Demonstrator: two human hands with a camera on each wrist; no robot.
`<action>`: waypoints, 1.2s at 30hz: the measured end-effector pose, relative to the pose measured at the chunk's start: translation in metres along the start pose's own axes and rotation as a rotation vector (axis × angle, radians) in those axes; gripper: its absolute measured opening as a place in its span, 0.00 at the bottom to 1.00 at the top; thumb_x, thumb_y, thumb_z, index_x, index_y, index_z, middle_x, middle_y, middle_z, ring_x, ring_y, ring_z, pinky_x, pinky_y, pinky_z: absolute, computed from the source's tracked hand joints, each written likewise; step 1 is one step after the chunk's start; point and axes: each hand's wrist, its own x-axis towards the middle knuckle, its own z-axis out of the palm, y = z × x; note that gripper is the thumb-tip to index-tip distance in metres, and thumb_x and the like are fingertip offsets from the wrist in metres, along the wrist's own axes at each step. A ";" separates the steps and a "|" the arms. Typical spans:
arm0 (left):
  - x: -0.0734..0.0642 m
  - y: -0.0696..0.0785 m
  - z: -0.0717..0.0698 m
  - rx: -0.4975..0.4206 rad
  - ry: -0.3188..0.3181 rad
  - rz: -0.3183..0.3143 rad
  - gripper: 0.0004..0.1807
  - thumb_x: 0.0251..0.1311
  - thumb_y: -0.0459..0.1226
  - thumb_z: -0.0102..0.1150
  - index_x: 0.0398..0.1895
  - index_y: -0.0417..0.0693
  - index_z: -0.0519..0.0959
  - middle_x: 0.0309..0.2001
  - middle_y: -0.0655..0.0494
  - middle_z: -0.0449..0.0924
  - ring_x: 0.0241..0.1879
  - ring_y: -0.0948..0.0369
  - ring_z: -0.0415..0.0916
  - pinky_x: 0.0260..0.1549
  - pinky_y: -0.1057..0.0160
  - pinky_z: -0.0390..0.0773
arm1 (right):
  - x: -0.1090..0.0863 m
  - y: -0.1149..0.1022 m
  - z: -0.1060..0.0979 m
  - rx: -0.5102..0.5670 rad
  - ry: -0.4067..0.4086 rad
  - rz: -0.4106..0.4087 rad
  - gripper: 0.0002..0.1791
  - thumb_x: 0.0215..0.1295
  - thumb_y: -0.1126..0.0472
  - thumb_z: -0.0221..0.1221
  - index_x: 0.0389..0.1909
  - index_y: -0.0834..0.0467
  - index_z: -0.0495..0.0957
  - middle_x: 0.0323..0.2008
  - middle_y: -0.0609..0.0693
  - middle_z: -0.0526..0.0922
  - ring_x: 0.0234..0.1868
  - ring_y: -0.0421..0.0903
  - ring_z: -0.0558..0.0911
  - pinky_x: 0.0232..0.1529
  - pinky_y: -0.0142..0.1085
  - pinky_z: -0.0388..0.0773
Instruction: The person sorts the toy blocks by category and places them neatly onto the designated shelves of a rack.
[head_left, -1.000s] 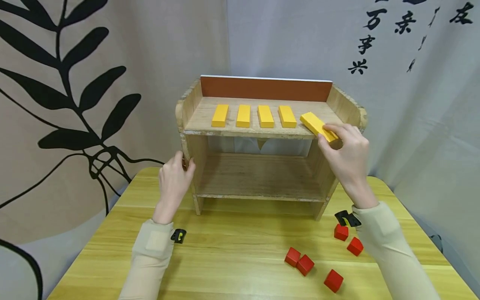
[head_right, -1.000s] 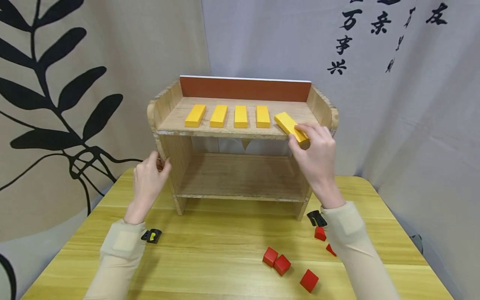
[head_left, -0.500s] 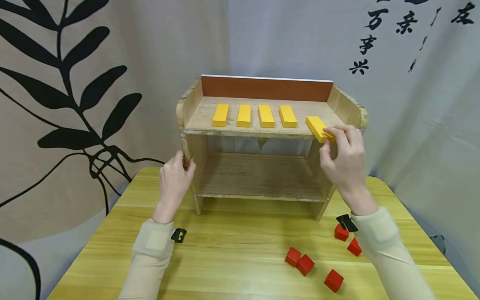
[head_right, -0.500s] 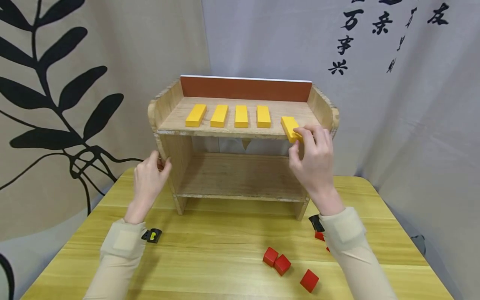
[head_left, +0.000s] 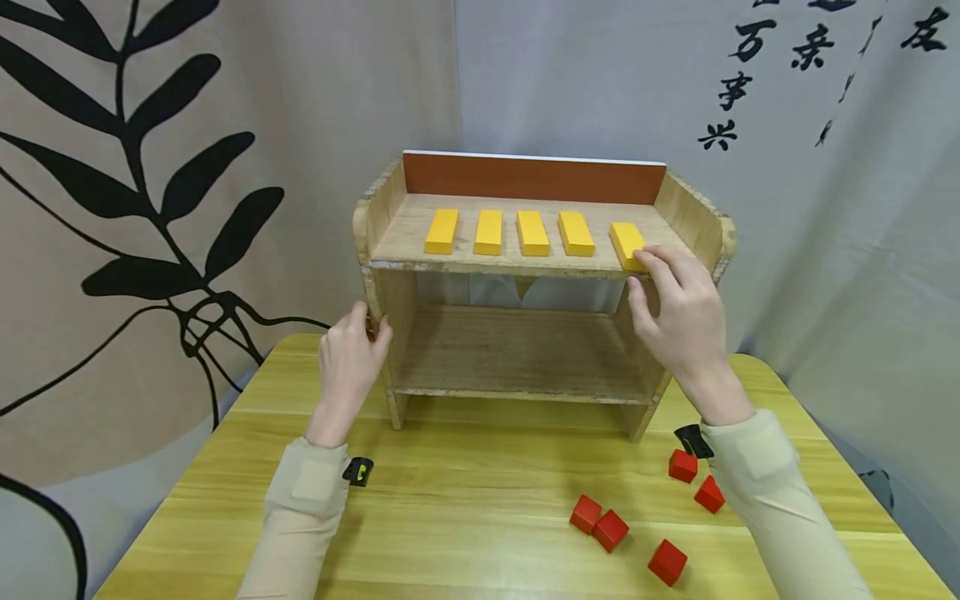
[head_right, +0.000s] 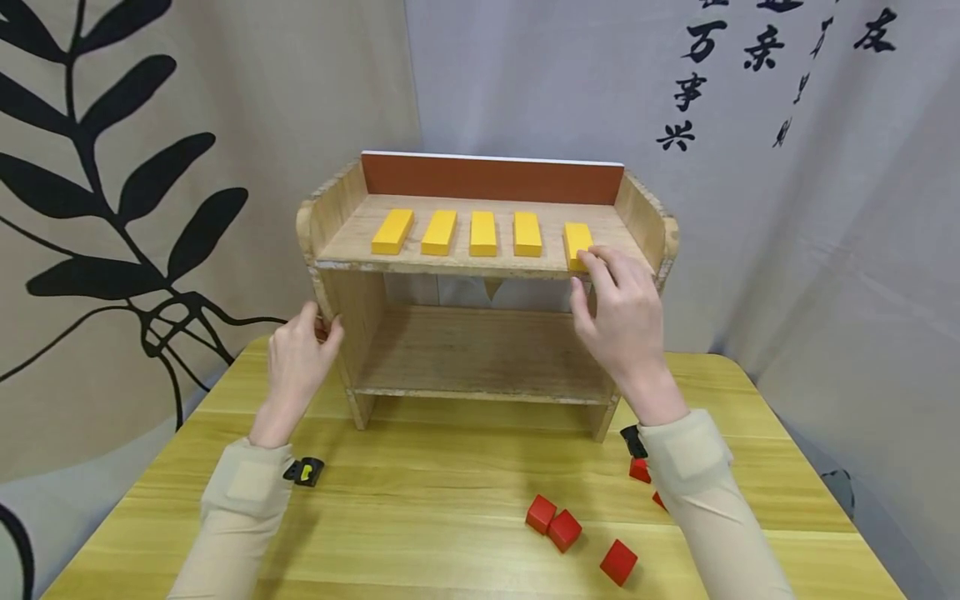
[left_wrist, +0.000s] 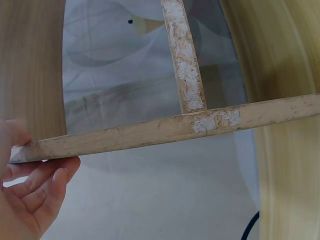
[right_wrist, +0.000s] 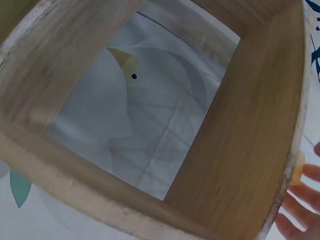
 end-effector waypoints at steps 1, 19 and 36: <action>0.000 0.000 0.000 0.001 0.001 0.000 0.11 0.57 0.33 0.58 0.23 0.34 0.71 0.14 0.44 0.73 0.10 0.51 0.70 0.09 0.60 0.66 | 0.000 0.001 0.001 -0.009 -0.006 -0.011 0.17 0.62 0.63 0.55 0.50 0.67 0.78 0.50 0.63 0.80 0.53 0.61 0.77 0.60 0.49 0.69; 0.000 -0.001 0.001 0.005 0.013 0.014 0.11 0.57 0.33 0.58 0.23 0.34 0.72 0.14 0.44 0.73 0.09 0.52 0.68 0.09 0.63 0.63 | 0.005 0.001 0.004 -0.126 -0.195 0.007 0.24 0.67 0.56 0.53 0.61 0.62 0.72 0.61 0.62 0.73 0.64 0.62 0.69 0.65 0.55 0.62; 0.001 -0.001 0.001 0.010 0.008 0.002 0.11 0.57 0.33 0.57 0.22 0.34 0.71 0.13 0.44 0.73 0.10 0.51 0.69 0.10 0.62 0.65 | -0.020 -0.004 0.004 0.032 0.037 -0.173 0.18 0.59 0.68 0.56 0.51 0.65 0.79 0.54 0.61 0.80 0.58 0.60 0.76 0.59 0.50 0.71</action>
